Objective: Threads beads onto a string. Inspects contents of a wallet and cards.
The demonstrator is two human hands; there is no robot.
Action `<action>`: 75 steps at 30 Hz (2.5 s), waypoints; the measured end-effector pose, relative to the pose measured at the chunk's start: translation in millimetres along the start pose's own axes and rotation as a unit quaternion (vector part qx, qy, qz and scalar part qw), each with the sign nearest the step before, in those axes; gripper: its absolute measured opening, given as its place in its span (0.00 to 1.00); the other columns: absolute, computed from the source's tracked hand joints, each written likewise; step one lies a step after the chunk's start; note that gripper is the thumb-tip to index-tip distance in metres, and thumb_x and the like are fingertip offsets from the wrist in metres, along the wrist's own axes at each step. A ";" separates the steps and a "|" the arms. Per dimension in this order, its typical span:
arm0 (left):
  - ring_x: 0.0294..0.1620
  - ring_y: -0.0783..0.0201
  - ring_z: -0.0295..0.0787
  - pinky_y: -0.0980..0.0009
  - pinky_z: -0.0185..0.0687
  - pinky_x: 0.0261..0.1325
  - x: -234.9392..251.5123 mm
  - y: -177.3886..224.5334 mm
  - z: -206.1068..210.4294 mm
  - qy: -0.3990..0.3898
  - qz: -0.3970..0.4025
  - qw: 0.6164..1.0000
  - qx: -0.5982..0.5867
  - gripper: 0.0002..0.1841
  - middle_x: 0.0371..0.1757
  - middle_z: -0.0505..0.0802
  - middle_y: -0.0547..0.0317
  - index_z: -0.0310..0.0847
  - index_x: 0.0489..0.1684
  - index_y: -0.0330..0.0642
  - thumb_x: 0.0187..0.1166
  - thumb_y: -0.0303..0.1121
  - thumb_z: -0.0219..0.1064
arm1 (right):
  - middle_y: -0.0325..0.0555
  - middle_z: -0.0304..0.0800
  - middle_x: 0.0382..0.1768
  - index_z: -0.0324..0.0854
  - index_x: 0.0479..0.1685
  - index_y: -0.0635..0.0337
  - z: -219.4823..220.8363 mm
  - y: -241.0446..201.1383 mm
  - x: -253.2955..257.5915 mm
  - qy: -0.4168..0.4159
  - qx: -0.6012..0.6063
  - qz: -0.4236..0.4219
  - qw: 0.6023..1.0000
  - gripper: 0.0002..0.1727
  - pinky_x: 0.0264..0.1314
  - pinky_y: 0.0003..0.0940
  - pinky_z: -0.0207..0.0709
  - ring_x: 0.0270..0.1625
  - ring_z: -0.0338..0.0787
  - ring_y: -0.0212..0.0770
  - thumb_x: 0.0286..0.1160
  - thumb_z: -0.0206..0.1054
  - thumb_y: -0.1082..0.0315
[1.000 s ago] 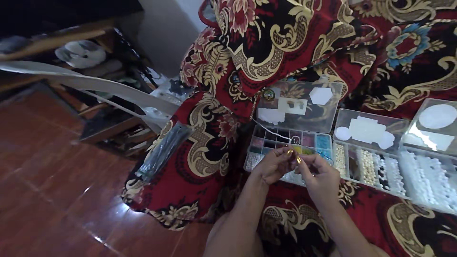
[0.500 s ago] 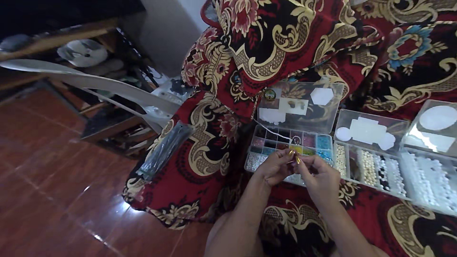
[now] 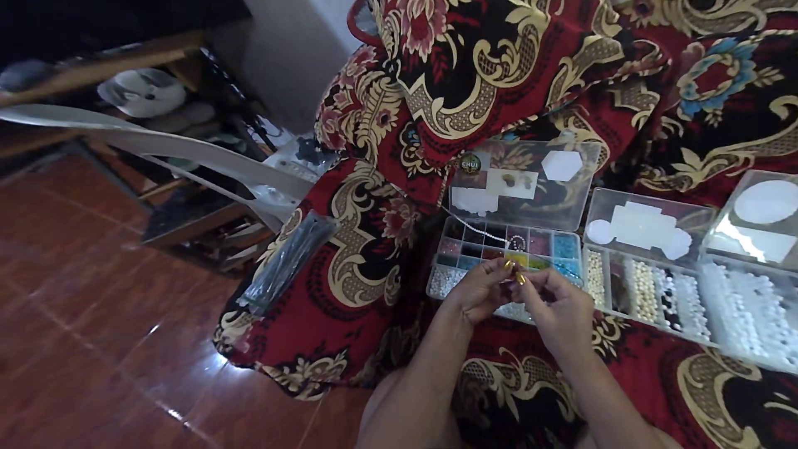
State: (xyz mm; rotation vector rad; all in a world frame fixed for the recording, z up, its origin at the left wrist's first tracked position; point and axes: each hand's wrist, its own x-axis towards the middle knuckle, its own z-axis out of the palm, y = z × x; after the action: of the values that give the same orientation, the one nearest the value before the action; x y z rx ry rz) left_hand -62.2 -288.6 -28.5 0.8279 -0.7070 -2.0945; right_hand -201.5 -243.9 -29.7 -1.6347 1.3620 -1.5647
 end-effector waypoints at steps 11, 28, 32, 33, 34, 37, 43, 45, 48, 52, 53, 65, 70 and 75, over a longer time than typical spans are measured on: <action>0.34 0.71 0.90 0.73 0.87 0.46 0.7 0.5 -0.8 -0.006 0.009 1.000 0.015 0.13 0.34 0.92 0.66 0.80 0.40 0.46 0.90 0.25 0.48 | 0.32 0.93 0.26 0.89 0.35 0.60 -0.7 -0.5 0.4 0.003 0.005 0.019 1.000 0.07 0.27 0.15 0.84 0.25 0.89 0.19 0.71 0.66 0.67; 0.34 0.71 0.90 0.72 0.88 0.47 0.2 1.0 2.3 -0.006 0.009 1.000 0.011 0.14 0.33 0.92 0.66 0.80 0.42 0.44 0.91 0.25 0.47 | 0.32 0.93 0.26 0.88 0.36 0.60 -1.1 0.3 0.5 0.008 0.022 0.011 1.000 0.07 0.26 0.15 0.84 0.24 0.89 0.19 0.71 0.66 0.68; 0.35 0.71 0.90 0.73 0.88 0.46 1.9 -0.9 0.5 0.000 0.015 1.000 0.016 0.13 0.35 0.93 0.65 0.81 0.43 0.43 0.90 0.25 0.48 | 0.31 0.93 0.26 0.88 0.36 0.61 -1.0 0.8 1.4 0.009 0.020 0.021 1.000 0.07 0.26 0.16 0.84 0.24 0.89 0.19 0.72 0.66 0.68; 0.35 0.72 0.90 0.73 0.88 0.46 2.0 -1.0 0.3 -0.001 0.016 1.000 0.016 0.13 0.36 0.93 0.65 0.81 0.43 0.44 0.90 0.25 0.48 | 0.31 0.93 0.26 0.88 0.36 0.61 -1.2 0.5 1.4 0.009 0.020 0.022 1.000 0.07 0.26 0.16 0.84 0.25 0.89 0.19 0.72 0.66 0.68; 0.35 0.71 0.90 0.72 0.88 0.46 1.9 -1.1 0.0 -0.001 0.015 1.000 0.017 0.13 0.36 0.93 0.65 0.81 0.43 0.44 0.90 0.25 0.49 | 0.31 0.93 0.26 0.88 0.36 0.61 -1.4 0.2 1.4 0.009 0.019 0.023 1.000 0.07 0.26 0.15 0.84 0.25 0.89 0.18 0.72 0.66 0.68; 0.35 0.71 0.90 0.72 0.88 0.47 2.3 -0.6 0.0 0.000 0.013 1.000 0.016 0.12 0.36 0.93 0.65 0.80 0.42 0.44 0.90 0.25 0.49 | 0.30 0.92 0.25 0.87 0.36 0.60 -1.5 -1.2 1.8 0.011 0.013 0.027 0.999 0.07 0.26 0.15 0.83 0.24 0.88 0.18 0.72 0.66 0.67; 0.35 0.70 0.91 0.72 0.88 0.46 2.2 -0.3 0.1 -0.001 0.016 1.000 0.010 0.12 0.36 0.93 0.64 0.81 0.42 0.44 0.90 0.25 0.49 | 0.30 0.93 0.25 0.87 0.36 0.60 -1.5 -0.3 1.6 0.013 0.016 0.027 0.999 0.07 0.25 0.14 0.83 0.24 0.88 0.18 0.71 0.66 0.68; 0.35 0.71 0.90 0.72 0.88 0.46 2.4 -0.2 -0.3 -0.003 0.016 1.000 0.009 0.13 0.35 0.93 0.64 0.81 0.42 0.44 0.90 0.25 0.49 | 0.30 0.93 0.25 0.87 0.36 0.60 -1.4 -0.9 1.9 0.014 0.019 0.026 0.999 0.06 0.26 0.14 0.83 0.24 0.88 0.18 0.71 0.66 0.68; 0.34 0.71 0.91 0.72 0.88 0.46 2.5 -0.1 -0.5 -0.003 0.016 1.000 0.006 0.13 0.35 0.93 0.64 0.80 0.42 0.43 0.90 0.24 0.49 | 0.30 0.92 0.25 0.87 0.36 0.60 -1.0 -1.8 1.8 0.014 0.018 0.027 0.999 0.06 0.26 0.14 0.83 0.24 0.88 0.17 0.71 0.66 0.68; 0.34 0.71 0.91 0.72 0.88 0.46 2.7 -0.7 -0.8 -0.005 0.020 1.000 0.002 0.13 0.36 0.93 0.64 0.81 0.41 0.44 0.90 0.24 0.48 | 0.30 0.92 0.25 0.88 0.35 0.60 -1.4 -2.0 1.6 0.015 0.018 0.024 0.999 0.06 0.26 0.14 0.83 0.24 0.88 0.17 0.71 0.67 0.68; 0.34 0.71 0.91 0.72 0.88 0.46 2.8 -0.7 -0.9 -0.005 0.021 1.000 0.002 0.13 0.35 0.93 0.64 0.81 0.41 0.44 0.90 0.24 0.49 | 0.30 0.92 0.25 0.88 0.35 0.60 -1.1 -1.9 1.7 0.015 0.019 0.025 0.999 0.06 0.26 0.14 0.83 0.24 0.88 0.17 0.71 0.66 0.68; 0.35 0.71 0.90 0.72 0.88 0.47 2.4 -0.4 0.8 0.002 0.024 0.999 0.032 0.12 0.36 0.93 0.65 0.81 0.42 0.43 0.89 0.24 0.50 | 0.31 0.92 0.25 0.87 0.36 0.61 -1.7 0.8 1.6 0.010 0.013 0.021 1.000 0.06 0.26 0.14 0.83 0.24 0.88 0.18 0.71 0.67 0.68; 0.35 0.71 0.90 0.73 0.87 0.46 2.3 0.0 0.5 0.002 0.027 0.999 0.036 0.12 0.36 0.93 0.65 0.81 0.41 0.43 0.89 0.23 0.50 | 0.31 0.92 0.25 0.87 0.36 0.61 -2.2 1.0 1.6 0.008 0.013 0.020 1.000 0.06 0.26 0.15 0.83 0.23 0.88 0.18 0.71 0.67 0.68; 0.35 0.72 0.90 0.73 0.88 0.46 1.5 0.8 0.3 0.005 0.032 0.998 0.046 0.13 0.35 0.93 0.65 0.82 0.40 0.43 0.88 0.22 0.51 | 0.31 0.92 0.25 0.88 0.36 0.60 -2.1 1.1 1.6 0.006 0.002 0.020 1.000 0.07 0.25 0.15 0.83 0.23 0.88 0.18 0.71 0.67 0.67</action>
State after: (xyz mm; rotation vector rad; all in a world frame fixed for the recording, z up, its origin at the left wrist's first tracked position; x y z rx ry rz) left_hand -62.9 -290.2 -28.2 0.8540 -0.8203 -2.0128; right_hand -204.1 -245.2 -29.5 -1.5878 1.3876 -1.5548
